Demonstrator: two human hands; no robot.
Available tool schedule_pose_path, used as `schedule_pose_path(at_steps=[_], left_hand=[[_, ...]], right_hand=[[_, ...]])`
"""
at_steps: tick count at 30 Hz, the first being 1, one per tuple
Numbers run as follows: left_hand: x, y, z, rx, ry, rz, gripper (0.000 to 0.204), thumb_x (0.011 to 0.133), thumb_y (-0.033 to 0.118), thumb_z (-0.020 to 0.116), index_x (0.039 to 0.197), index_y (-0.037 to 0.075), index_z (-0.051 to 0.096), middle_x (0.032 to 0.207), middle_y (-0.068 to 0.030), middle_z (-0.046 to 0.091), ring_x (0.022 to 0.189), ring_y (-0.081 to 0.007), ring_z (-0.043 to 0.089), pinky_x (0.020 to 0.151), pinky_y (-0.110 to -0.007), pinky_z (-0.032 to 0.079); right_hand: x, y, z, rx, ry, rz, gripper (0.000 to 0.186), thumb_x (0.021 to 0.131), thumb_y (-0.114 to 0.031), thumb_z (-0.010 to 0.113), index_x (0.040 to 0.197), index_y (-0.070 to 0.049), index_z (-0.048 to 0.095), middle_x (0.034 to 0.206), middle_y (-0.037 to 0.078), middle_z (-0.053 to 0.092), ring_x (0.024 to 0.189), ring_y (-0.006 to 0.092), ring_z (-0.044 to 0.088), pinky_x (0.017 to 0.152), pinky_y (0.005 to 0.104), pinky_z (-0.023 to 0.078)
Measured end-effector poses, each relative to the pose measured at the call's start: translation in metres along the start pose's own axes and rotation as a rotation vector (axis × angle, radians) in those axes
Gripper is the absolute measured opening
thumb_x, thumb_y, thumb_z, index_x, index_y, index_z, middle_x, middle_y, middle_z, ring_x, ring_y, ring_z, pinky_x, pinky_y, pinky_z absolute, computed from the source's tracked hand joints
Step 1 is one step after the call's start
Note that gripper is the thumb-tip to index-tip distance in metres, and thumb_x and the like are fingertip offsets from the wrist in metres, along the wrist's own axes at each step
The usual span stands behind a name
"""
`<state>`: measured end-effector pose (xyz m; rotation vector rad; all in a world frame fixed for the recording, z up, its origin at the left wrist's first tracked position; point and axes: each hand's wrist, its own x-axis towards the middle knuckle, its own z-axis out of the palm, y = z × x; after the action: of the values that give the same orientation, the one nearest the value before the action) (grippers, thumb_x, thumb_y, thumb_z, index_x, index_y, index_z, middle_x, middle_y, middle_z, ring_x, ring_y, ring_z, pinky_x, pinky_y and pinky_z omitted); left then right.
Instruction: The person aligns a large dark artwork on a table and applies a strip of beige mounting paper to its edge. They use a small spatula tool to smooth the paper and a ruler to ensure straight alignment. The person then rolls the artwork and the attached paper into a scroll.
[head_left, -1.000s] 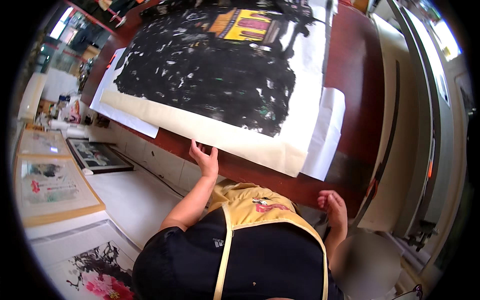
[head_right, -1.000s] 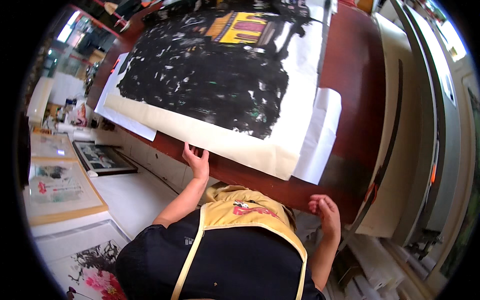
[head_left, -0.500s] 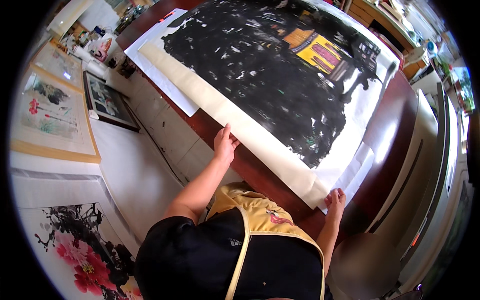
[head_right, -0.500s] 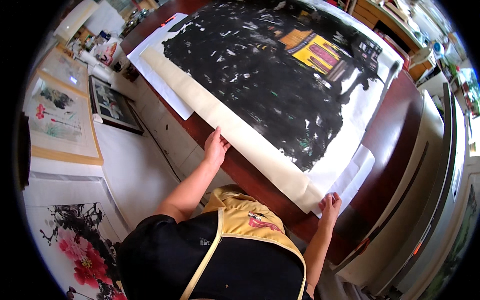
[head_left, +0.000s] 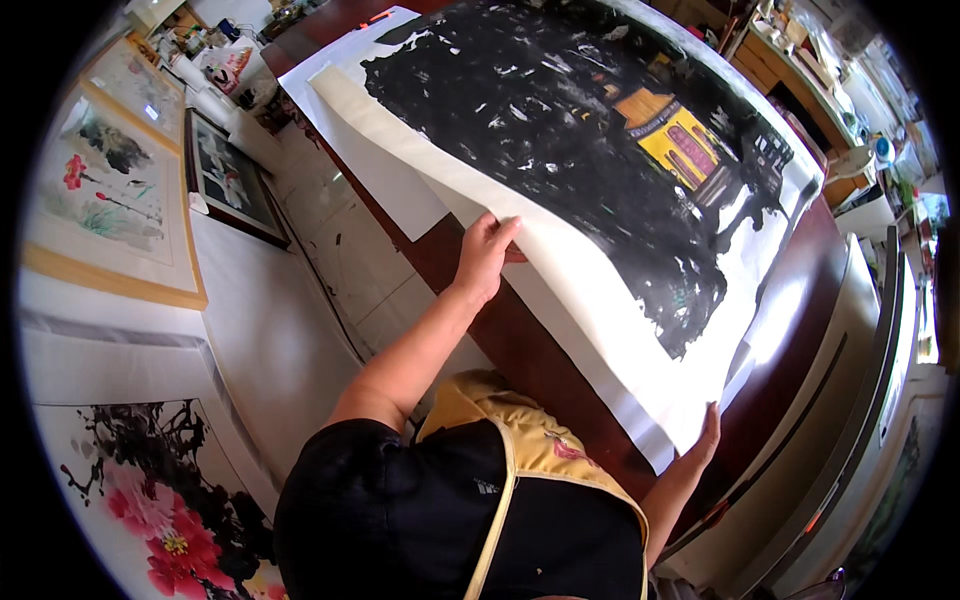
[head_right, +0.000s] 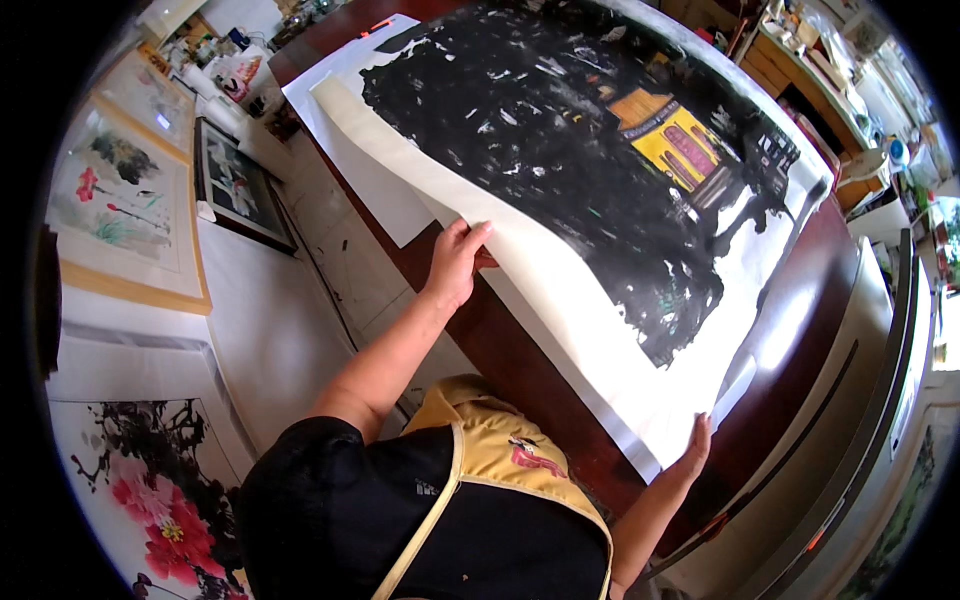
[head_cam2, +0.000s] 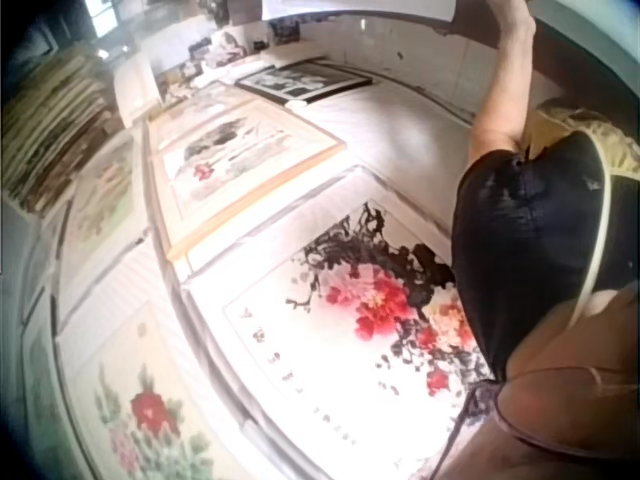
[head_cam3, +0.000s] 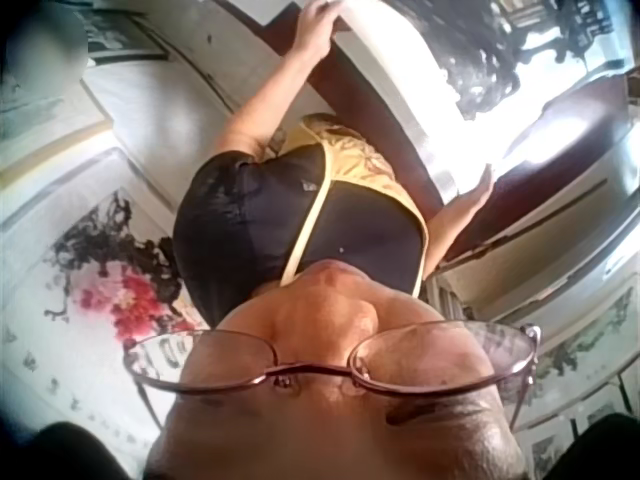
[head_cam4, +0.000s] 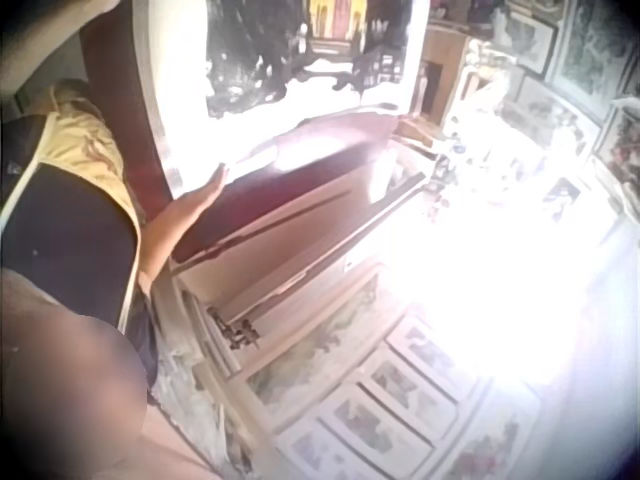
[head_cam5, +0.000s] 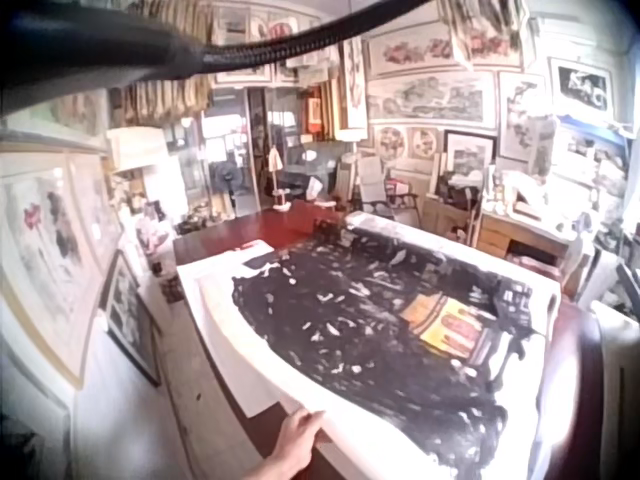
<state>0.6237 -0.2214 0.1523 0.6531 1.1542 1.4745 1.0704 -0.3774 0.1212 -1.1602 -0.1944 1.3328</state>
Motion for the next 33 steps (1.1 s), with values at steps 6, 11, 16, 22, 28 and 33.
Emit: schedule_pose_path(at_steps=[6,11,16,22,28,33], left_hand=[[0.041,0.032,0.035,0.032,0.0,0.056,0.023,0.1,0.027,0.069,0.1,0.005,0.065,0.097,-0.0046,0.071,0.078,-0.0135,0.07,0.068,-0.031,0.062],[0.098,0.038,0.064,0.06,0.01,0.086,0.034,0.102,0.035,0.068,0.098,0.001,0.063,0.086,-0.0087,0.072,0.068,-0.018,0.072,0.06,-0.03,0.063],[0.149,0.032,0.084,0.104,-0.052,0.096,0.042,0.106,0.04,0.059,0.102,-0.002,0.061,0.092,-0.0157,0.073,0.078,-0.0255,0.076,0.068,-0.037,0.066],[0.179,0.043,0.095,0.1,-0.109,0.056,0.057,0.108,0.049,0.051,0.109,-0.006,0.06,0.098,-0.0208,0.071,0.087,-0.0317,0.076,0.076,-0.039,0.066],[0.189,0.048,0.07,0.237,-0.159,0.134,0.041,0.108,0.038,0.053,0.11,-0.001,0.064,0.098,-0.0146,0.074,0.084,-0.0223,0.074,0.076,-0.034,0.06],[0.17,0.044,0.025,0.283,-0.252,0.122,0.031,0.108,0.031,0.057,0.11,0.002,0.067,0.097,-0.0086,0.074,0.088,-0.0171,0.072,0.078,-0.029,0.057]], right_hand=[[0.002,-0.037,0.044,-0.109,-0.082,-0.422,0.066,0.107,-0.044,0.051,0.159,-0.007,0.036,0.158,0.017,0.044,0.144,0.0339,0.045,0.12,0.0503,0.035],[0.014,-0.073,0.054,-0.097,-0.279,-0.449,0.074,0.107,-0.059,0.042,0.153,0.0,0.044,0.148,0.015,0.055,0.134,0.0263,0.056,0.113,0.0433,0.046],[0.026,-0.089,0.082,-0.091,-0.42,-0.599,0.049,0.109,-0.021,0.048,0.148,0.009,0.045,0.144,0.021,0.057,0.127,0.0267,0.063,0.114,0.0387,0.047],[0.063,-0.123,0.132,-0.522,-0.004,-0.807,0.021,0.093,-0.011,0.079,0.111,-0.002,0.072,0.101,0.004,0.071,0.09,0.0102,0.066,0.078,0.0225,0.052],[0.128,-0.184,0.197,-0.674,0.079,-0.851,0.02,0.091,-0.02,0.082,0.1,-0.004,0.074,0.088,-0.002,0.067,0.08,0.0068,0.055,0.072,0.0241,0.043],[0.21,-0.237,0.217,-0.779,0.023,-0.867,0.029,0.087,-0.026,0.085,0.103,-0.004,0.076,0.084,-0.003,0.066,0.079,0.0073,0.056,0.072,0.0254,0.044]])
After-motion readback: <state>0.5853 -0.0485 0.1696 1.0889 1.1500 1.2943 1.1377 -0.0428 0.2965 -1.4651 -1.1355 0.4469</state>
